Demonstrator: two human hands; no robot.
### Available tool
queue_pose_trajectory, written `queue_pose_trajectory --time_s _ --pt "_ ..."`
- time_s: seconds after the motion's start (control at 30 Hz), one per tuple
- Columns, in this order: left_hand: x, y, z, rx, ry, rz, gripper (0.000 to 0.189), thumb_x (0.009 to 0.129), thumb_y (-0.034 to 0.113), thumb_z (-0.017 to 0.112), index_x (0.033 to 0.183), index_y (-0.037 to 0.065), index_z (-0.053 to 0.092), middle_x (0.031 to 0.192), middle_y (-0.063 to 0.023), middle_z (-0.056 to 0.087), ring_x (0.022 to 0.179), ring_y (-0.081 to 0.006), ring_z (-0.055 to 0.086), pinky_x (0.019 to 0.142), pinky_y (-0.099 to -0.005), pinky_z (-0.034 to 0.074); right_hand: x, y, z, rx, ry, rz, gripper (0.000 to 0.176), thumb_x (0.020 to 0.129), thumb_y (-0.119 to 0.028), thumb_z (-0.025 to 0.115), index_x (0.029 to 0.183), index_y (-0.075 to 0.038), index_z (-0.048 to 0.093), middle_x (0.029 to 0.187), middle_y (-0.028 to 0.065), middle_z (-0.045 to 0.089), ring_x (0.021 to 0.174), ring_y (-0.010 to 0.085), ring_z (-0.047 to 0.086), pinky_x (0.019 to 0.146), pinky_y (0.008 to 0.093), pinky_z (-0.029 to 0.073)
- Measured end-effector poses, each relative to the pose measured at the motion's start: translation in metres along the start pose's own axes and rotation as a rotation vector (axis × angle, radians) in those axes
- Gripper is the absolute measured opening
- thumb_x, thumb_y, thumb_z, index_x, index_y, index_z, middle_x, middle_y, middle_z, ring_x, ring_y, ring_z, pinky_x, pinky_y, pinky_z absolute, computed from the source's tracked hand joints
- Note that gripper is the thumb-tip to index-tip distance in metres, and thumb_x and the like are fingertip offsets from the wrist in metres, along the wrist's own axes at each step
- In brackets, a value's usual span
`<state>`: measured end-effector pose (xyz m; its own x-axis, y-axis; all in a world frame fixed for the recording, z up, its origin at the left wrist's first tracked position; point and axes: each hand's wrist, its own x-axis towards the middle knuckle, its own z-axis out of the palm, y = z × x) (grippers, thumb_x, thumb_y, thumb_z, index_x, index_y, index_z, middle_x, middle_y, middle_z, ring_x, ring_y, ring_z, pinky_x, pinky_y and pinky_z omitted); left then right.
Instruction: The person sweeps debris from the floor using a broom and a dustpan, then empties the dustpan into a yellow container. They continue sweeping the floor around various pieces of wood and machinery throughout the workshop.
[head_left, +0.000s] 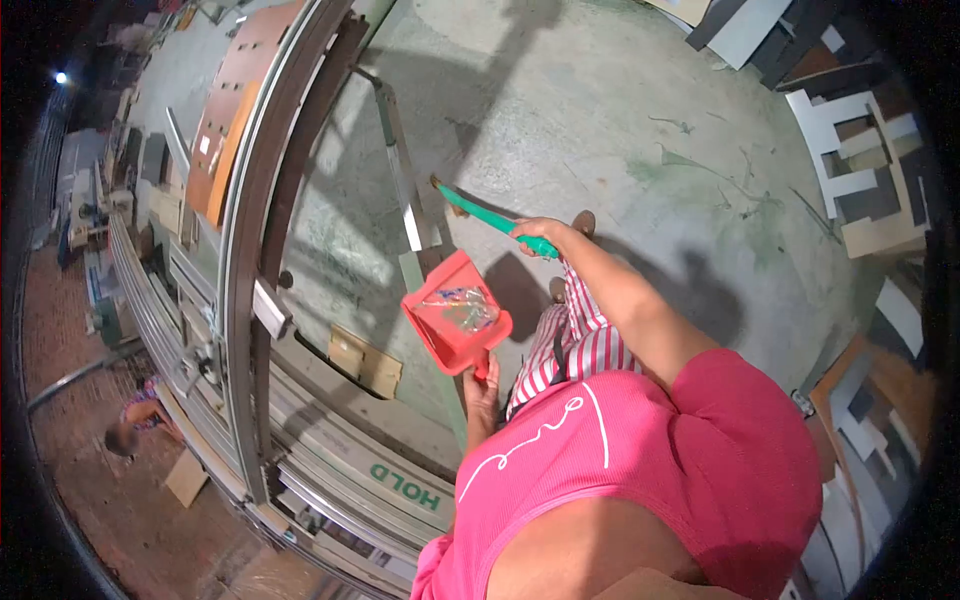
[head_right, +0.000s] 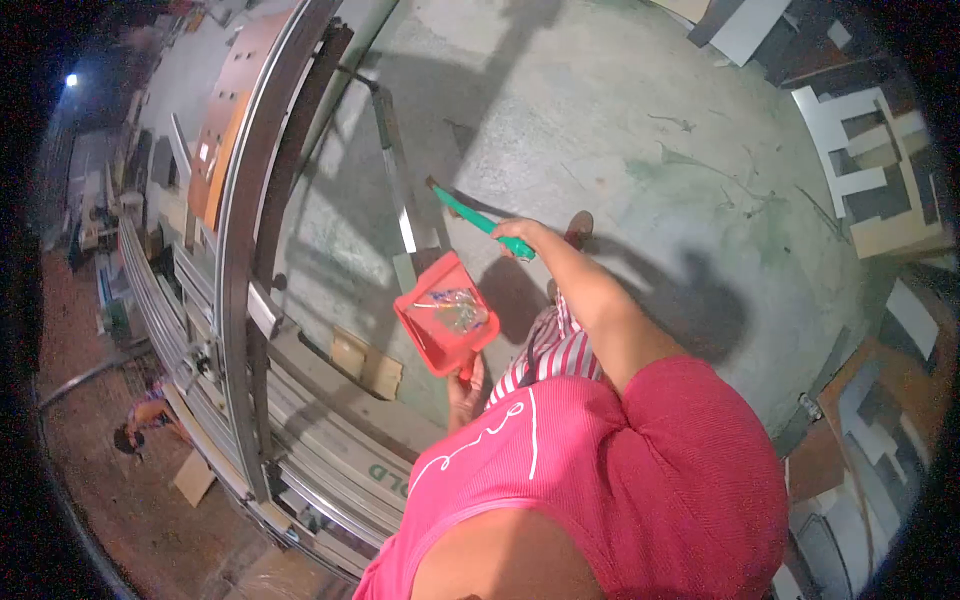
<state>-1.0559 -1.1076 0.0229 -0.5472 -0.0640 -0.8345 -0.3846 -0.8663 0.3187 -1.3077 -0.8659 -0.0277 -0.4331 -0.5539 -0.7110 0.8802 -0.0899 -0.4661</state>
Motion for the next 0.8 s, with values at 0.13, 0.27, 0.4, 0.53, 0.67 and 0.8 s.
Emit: queue_pose_trajectory --time_s 0.13,0.27,0.4,0.53,0.67,0.8 --pt "0.021 0.008 -0.002 0.000 0.054 -0.073 0.030 0.077 0.016 0.046 0.102 0.000 0.044 0.097 -0.0132 0.053 0.086 -0.0248 0.055 0.073 -0.0333 0.049 -0.031 -0.010 -0.046 0.114 0.181 0.037 0.025 0.076 -0.024 0.053 0.092 -0.013 0.038 0.051 0.0026 0.043 0.038 0.0103 0.041 0.032 0.0230 0.031" --pt "0.044 0.007 -0.002 0.011 -0.003 -0.072 0.035 0.071 0.014 0.053 0.103 0.002 0.044 0.096 -0.0117 0.053 0.085 -0.0244 0.055 0.073 -0.0330 0.049 -0.090 0.025 -0.142 0.329 0.231 0.051 0.029 0.074 -0.033 0.054 0.078 -0.006 0.041 0.050 -0.0005 0.044 0.036 0.0084 0.041 0.030 0.0196 0.031" --pt "0.062 0.017 0.020 0.028 -0.098 -0.099 0.040 0.067 0.013 0.058 0.103 0.002 0.044 0.097 -0.0116 0.052 0.087 -0.0240 0.054 0.075 -0.0336 0.048 -0.166 0.071 -0.201 0.448 0.215 -0.044 0.035 0.074 -0.036 0.054 0.071 -0.004 0.039 0.049 -0.0032 0.042 0.036 0.0064 0.040 0.031 0.0166 0.032" --pt "0.073 0.020 0.041 0.092 -0.151 -0.101 0.043 0.065 0.013 0.061 0.104 0.002 0.044 0.097 -0.0105 0.053 0.087 -0.0242 0.054 0.075 -0.0338 0.048 -0.274 0.086 -0.187 0.476 0.213 -0.053 0.034 0.074 -0.033 0.055 0.071 -0.003 0.039 0.049 -0.0024 0.041 0.036 0.0067 0.041 0.032 0.0161 0.034" --pt "0.055 0.021 0.060 0.199 -0.131 -0.101 0.031 0.073 0.013 0.051 0.103 0.003 0.045 0.098 -0.0113 0.053 0.089 -0.0258 0.054 0.074 -0.0345 0.048 -0.309 0.140 -0.231 0.696 0.634 -0.254 0.029 0.075 -0.027 0.055 0.072 -0.004 0.038 0.055 0.0017 0.042 0.040 0.0070 0.042 0.034 0.0172 0.036" --pt "0.045 0.011 0.053 0.254 -0.166 -0.137 0.028 0.076 0.015 0.046 0.102 0.003 0.045 0.098 -0.0115 0.053 0.089 -0.0263 0.054 0.073 -0.0347 0.048 -0.347 0.159 -0.204 0.734 0.793 -0.304 0.026 0.076 -0.022 0.054 0.083 -0.004 0.036 0.060 0.0030 0.042 0.044 0.0062 0.041 0.036 0.0172 0.037"
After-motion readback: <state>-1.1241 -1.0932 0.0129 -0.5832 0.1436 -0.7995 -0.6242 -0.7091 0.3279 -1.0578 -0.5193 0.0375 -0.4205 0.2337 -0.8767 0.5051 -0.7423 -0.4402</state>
